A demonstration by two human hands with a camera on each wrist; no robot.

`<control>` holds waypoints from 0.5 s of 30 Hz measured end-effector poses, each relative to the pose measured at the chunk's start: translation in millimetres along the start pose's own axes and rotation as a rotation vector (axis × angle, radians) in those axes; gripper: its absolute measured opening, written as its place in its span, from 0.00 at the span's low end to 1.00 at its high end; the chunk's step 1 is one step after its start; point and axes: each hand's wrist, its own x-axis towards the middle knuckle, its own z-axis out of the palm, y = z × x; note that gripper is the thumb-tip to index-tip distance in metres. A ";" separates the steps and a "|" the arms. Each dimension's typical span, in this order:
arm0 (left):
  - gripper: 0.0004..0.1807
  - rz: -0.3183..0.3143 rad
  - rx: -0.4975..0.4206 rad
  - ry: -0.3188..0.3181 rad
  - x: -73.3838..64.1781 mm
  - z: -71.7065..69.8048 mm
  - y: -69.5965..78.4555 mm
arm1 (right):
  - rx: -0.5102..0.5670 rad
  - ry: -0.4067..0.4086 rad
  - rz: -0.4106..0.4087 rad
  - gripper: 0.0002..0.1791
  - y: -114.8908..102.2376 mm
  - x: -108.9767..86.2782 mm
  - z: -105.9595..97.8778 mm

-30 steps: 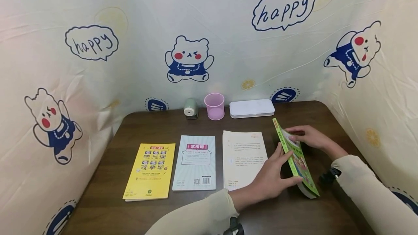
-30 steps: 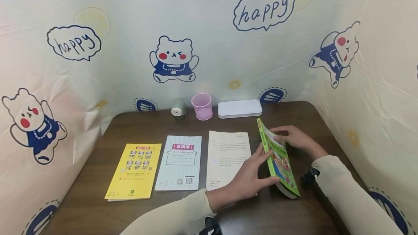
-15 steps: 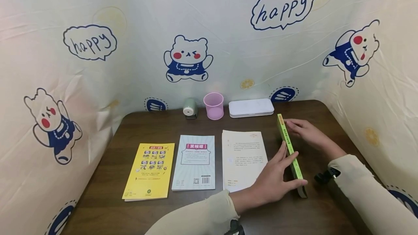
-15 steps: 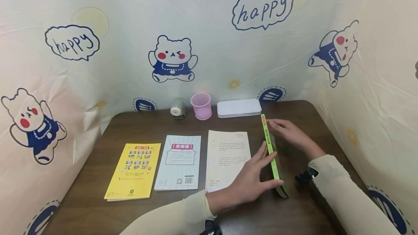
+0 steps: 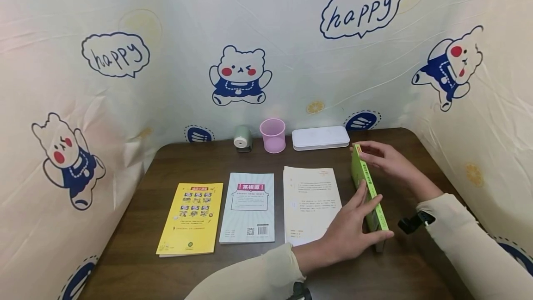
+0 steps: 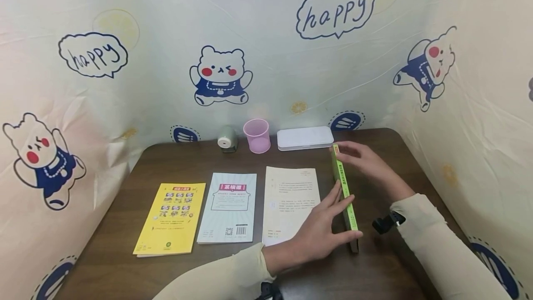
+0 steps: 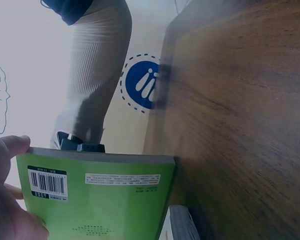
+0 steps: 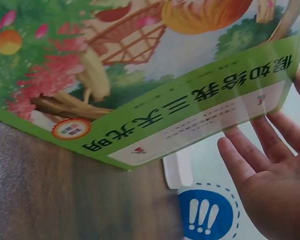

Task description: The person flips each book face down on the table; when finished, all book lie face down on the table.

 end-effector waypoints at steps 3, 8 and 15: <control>0.39 0.001 0.001 -0.001 -0.3 -0.7 0.5 | -0.044 0.030 -0.015 0.28 -4.7 0.5 0.8; 0.38 -0.004 0.016 -0.004 -0.5 -3.2 1.5 | -0.044 0.051 -0.036 0.26 -13.8 -0.6 3.9; 0.38 -0.020 0.027 -0.009 -0.3 -7.2 3.0 | -0.040 0.058 -0.053 0.26 -19.0 -1.7 6.7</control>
